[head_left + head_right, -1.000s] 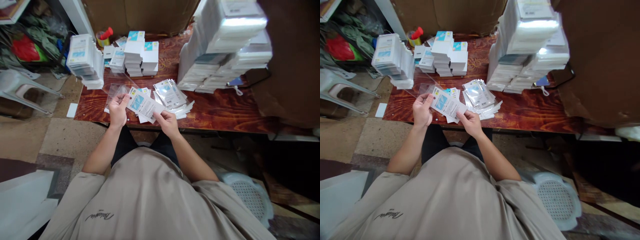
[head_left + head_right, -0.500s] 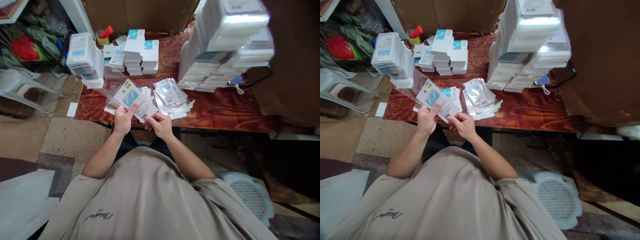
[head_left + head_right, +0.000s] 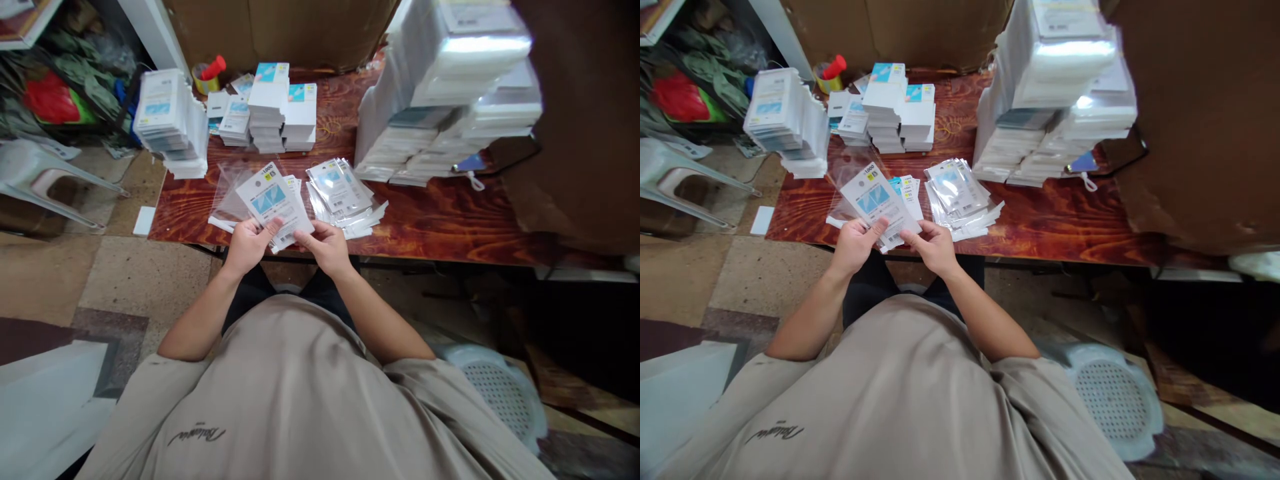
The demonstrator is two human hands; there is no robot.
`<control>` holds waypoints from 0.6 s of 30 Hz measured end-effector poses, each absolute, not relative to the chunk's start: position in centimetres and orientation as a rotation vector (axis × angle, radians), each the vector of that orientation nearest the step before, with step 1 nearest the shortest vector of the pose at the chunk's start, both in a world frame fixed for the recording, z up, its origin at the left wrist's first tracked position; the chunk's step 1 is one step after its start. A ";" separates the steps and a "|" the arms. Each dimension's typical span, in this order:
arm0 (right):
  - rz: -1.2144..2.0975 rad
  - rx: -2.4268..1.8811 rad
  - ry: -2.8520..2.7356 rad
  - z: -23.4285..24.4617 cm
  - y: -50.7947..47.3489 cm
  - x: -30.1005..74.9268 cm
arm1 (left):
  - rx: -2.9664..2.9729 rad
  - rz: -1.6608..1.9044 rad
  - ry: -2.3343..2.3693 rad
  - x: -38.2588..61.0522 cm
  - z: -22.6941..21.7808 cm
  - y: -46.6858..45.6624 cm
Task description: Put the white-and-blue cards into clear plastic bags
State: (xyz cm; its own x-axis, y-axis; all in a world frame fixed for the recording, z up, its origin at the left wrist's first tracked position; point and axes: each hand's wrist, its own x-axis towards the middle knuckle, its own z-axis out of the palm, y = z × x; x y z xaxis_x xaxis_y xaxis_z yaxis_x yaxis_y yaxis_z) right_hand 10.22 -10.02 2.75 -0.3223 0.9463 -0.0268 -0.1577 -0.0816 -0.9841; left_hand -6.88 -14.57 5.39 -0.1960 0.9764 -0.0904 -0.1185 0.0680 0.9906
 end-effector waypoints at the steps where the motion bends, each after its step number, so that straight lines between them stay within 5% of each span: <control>1: 1.565 -1.007 -1.258 2.7 -10.1 10.1 | 0.976 1.330 1.300 -6.7 5.3 -14.7; 12: 1.483 -1.017 -1.175 3.4 -9.1 10.6 | 1.094 1.053 1.374 -6.0 4.1 -15.0; 18: 0.782 -1.407 -1.363 2.5 -1.9 15.8 | 1.512 1.032 2.178 -11.1 4.9 -10.7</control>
State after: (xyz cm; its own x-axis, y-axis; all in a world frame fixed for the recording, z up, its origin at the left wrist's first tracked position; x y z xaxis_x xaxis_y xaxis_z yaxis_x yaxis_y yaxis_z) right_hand 15.84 -1.94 2.54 0.1605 0.9704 0.1806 0.3333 0.1190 -0.9353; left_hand -11.13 -10.72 4.86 -0.4038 0.9019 0.1532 0.6898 0.1901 0.6986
